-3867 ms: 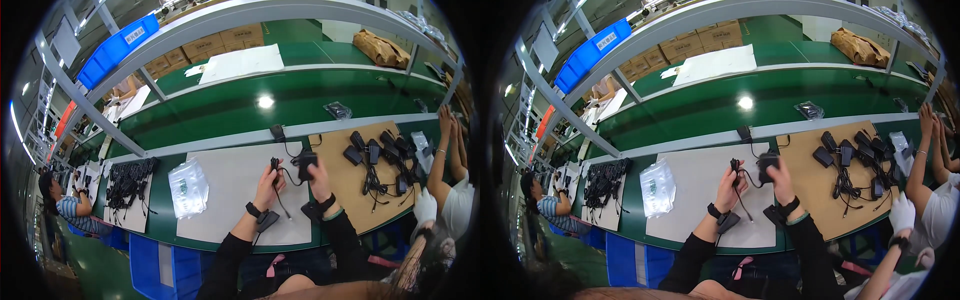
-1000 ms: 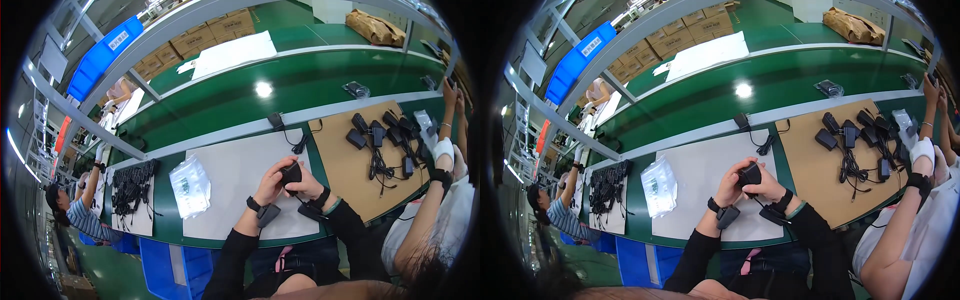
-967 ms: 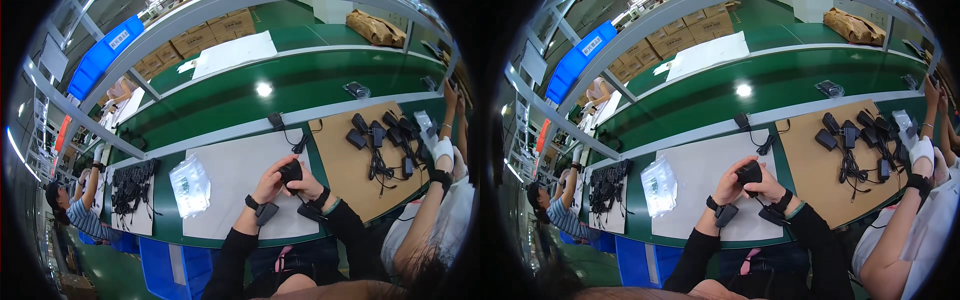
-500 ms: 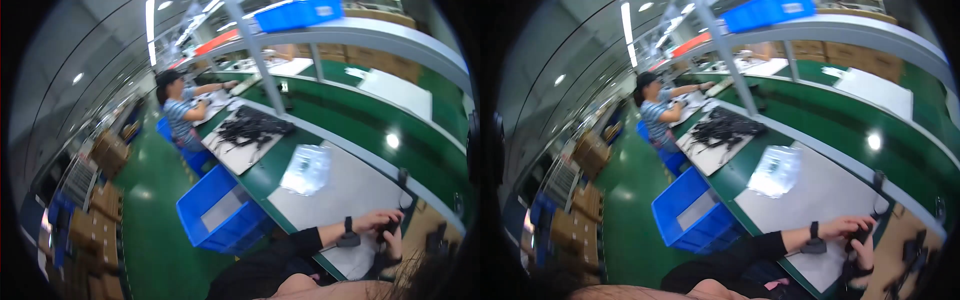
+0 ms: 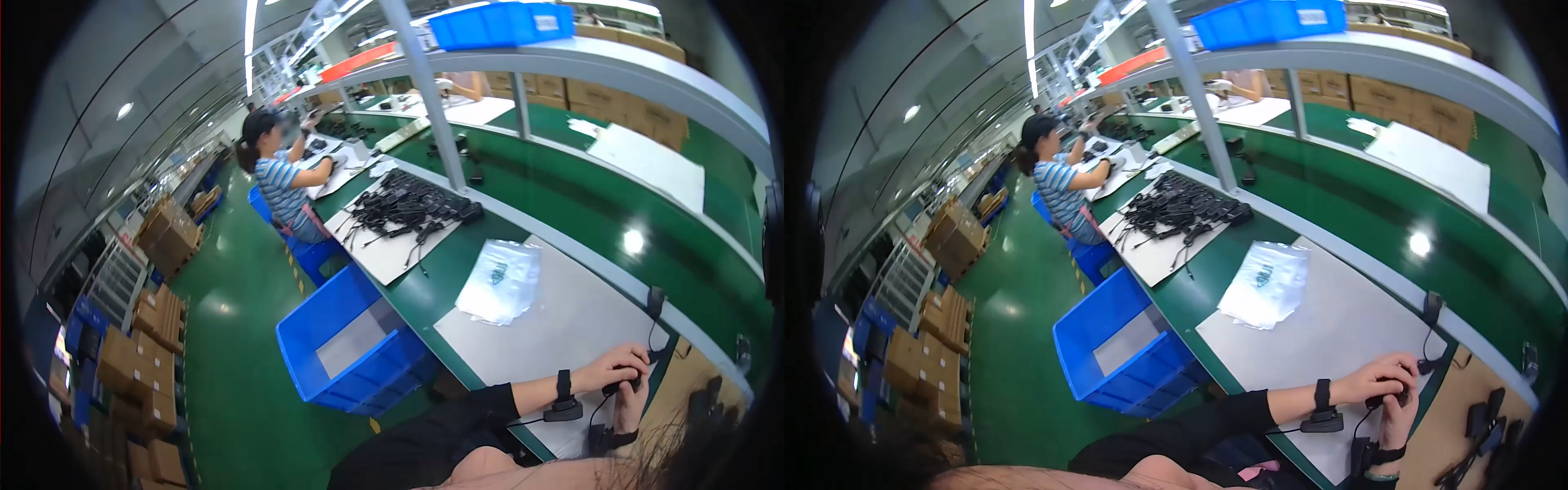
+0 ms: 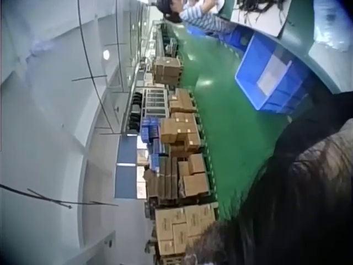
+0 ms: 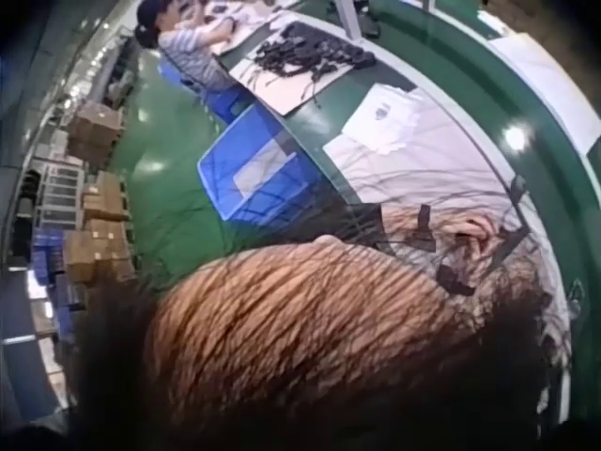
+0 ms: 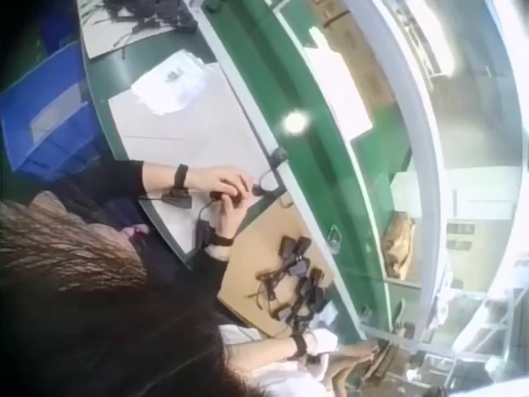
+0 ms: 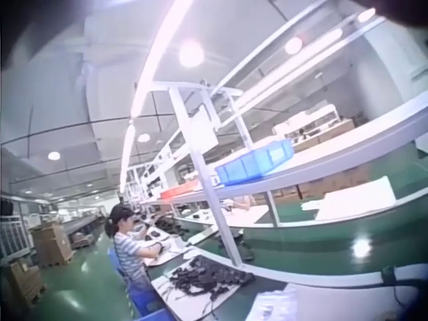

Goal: The person picks up a power adapter, wraps its cord around the body, and slides it into a plastic bag. After placing the packaged adapter onto a cardboard sheet, they repeat the process with another adapter from the conveyor belt.

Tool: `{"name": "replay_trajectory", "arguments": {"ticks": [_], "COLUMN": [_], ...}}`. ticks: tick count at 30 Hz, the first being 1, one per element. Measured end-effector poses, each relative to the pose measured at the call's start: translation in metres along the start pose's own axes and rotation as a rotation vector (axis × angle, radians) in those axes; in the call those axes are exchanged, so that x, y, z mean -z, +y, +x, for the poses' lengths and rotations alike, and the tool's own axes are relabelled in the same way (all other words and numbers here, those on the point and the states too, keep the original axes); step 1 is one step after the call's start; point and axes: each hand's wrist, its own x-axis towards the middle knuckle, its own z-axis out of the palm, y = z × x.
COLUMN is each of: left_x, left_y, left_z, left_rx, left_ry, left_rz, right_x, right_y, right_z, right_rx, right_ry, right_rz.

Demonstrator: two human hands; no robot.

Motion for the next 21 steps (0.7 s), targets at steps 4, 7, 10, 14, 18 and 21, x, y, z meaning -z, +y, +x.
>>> {"name": "replay_trajectory", "arguments": {"ticks": [4, 7, 10, 14, 18, 21], "left_x": [0.001, 0.002, -0.015, -0.009, -0.017, -0.023], "left_y": [0.007, 0.004, 0.012, 0.006, 0.0, -0.003], "left_z": [-0.004, -0.001, 0.0, -0.013, -0.018, -0.008], "left_rx": [-0.093, -0.477, -0.644, -0.499, -0.021, 0.547], "left_ry": [0.131, 0.016, 0.001, -0.051, 0.026, 0.089], "left_rz": [0.145, 0.705, 0.821, 0.592, 0.019, -0.546], "right_x": [0.001, -0.003, 0.0, -0.008, 0.003, 0.009], "right_y": [-0.015, -0.03, -0.027, -0.027, -0.025, -0.036], "right_z": [0.001, 0.003, 0.003, 0.003, -0.003, -0.001], "right_rx": [0.009, 0.072, 0.066, 0.084, 0.126, 0.208], "right_ry": [0.101, 0.189, 0.235, 0.275, 0.383, 0.315], "right_rz": [0.115, 0.396, 0.541, 0.534, 0.408, 0.106]}}
